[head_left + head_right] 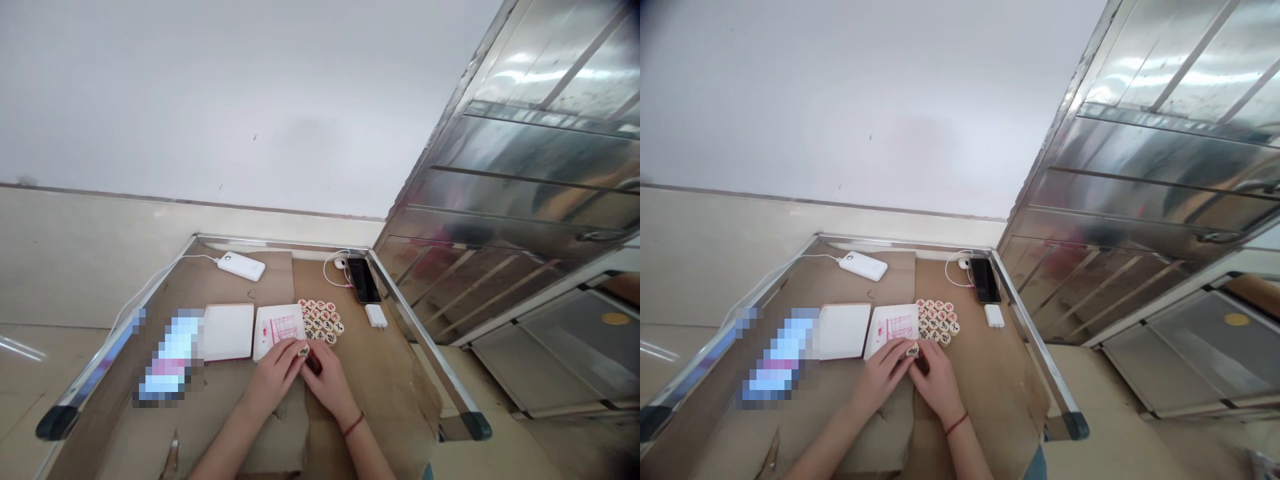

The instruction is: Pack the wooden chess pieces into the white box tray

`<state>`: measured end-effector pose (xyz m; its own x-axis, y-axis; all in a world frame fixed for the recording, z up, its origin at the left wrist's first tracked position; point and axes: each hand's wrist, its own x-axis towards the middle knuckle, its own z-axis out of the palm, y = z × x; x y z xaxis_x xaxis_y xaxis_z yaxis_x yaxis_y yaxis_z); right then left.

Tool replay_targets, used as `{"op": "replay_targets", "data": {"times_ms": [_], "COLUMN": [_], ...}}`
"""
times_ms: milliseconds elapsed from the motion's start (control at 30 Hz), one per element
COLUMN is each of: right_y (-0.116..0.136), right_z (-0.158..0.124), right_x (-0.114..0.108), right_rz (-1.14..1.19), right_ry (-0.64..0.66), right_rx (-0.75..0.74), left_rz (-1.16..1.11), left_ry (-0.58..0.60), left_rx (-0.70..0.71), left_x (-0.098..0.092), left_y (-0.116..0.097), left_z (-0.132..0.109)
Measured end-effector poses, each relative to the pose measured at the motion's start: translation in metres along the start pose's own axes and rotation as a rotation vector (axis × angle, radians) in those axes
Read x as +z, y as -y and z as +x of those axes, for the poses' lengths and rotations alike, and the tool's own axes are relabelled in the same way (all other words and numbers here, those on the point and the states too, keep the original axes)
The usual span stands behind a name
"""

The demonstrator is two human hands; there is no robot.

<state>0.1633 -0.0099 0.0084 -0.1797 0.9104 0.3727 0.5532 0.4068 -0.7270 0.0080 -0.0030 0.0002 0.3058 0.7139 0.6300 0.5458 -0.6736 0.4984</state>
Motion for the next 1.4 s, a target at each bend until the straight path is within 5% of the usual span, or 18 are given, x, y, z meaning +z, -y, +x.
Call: {"op": "replay_targets", "data": {"times_ms": [367, 500, 600, 667, 833, 1000, 1133, 1400], "right_y": [0.005, 0.001, -0.018, -0.034, -0.059, -0.057, -0.052, -0.009], "right_z": [0.006, 0.002, -0.004, -0.008, -0.011, -0.012, -0.013, -0.013], "right_x": [0.006, -0.001, -0.013, -0.022, -0.030, -0.026, -0.027, -0.017], "right_rz": [0.019, 0.095, 0.039, -0.041, -0.248, -0.283, -0.387, -0.117], "right_ry": [0.017, -0.221, -0.488, -0.553, -0.450, -0.464, -0.356, -0.375], "right_rx": [0.023, 0.077, 0.258, 0.392, 0.411, 0.393, 0.405, 0.277], "left_rz": [-0.023, -0.027, -0.022, -0.019, -0.001, 0.005, 0.008, 0.017], "left_ry": [-0.102, -0.118, -0.120, -0.124, -0.126, -0.127, -0.135, -0.100], "left_rx": [-0.131, -0.172, -0.154, -0.142, -0.126, -0.146, -0.154, -0.080], "left_x": [0.001, -0.003, -0.004, -0.005, -0.005, -0.002, 0.000, -0.002], "left_y": [0.006, 0.007, 0.007, 0.007, 0.006, 0.008, 0.009, 0.007], "left_z": [0.001, 0.002, 0.003, 0.003, 0.003, 0.000, -0.001, 0.002]}}
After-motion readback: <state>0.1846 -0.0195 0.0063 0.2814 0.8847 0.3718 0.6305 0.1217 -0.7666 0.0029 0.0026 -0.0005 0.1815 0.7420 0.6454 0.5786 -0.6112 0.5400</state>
